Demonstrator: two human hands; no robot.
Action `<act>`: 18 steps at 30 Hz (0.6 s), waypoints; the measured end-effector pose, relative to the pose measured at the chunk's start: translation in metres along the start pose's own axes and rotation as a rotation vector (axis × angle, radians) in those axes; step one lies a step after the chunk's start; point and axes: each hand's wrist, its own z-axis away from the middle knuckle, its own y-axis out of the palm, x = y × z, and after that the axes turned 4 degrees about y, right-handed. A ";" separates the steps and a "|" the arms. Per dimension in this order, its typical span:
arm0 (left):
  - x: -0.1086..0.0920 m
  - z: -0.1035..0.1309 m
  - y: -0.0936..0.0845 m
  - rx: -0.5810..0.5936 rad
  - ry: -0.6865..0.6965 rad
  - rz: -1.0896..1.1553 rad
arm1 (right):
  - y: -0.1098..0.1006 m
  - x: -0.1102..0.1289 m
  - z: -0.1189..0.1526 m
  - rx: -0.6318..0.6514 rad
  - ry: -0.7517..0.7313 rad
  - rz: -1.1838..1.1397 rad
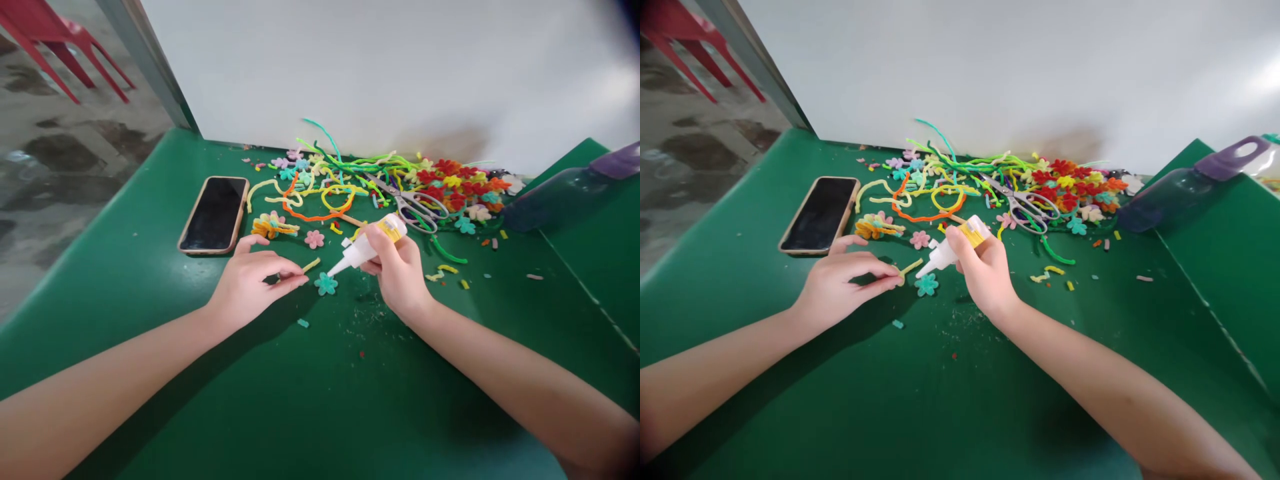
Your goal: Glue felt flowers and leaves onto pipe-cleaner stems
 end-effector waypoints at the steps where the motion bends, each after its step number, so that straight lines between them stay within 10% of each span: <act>1: 0.000 0.000 0.000 -0.005 -0.002 -0.004 | 0.003 0.000 -0.003 -0.005 0.006 -0.004; 10: 0.001 -0.001 -0.001 -0.026 -0.015 0.000 | 0.002 -0.009 -0.003 0.063 -0.125 0.260; 18: -0.005 -0.005 -0.004 -0.087 0.056 0.034 | -0.003 -0.017 -0.010 0.079 0.045 0.074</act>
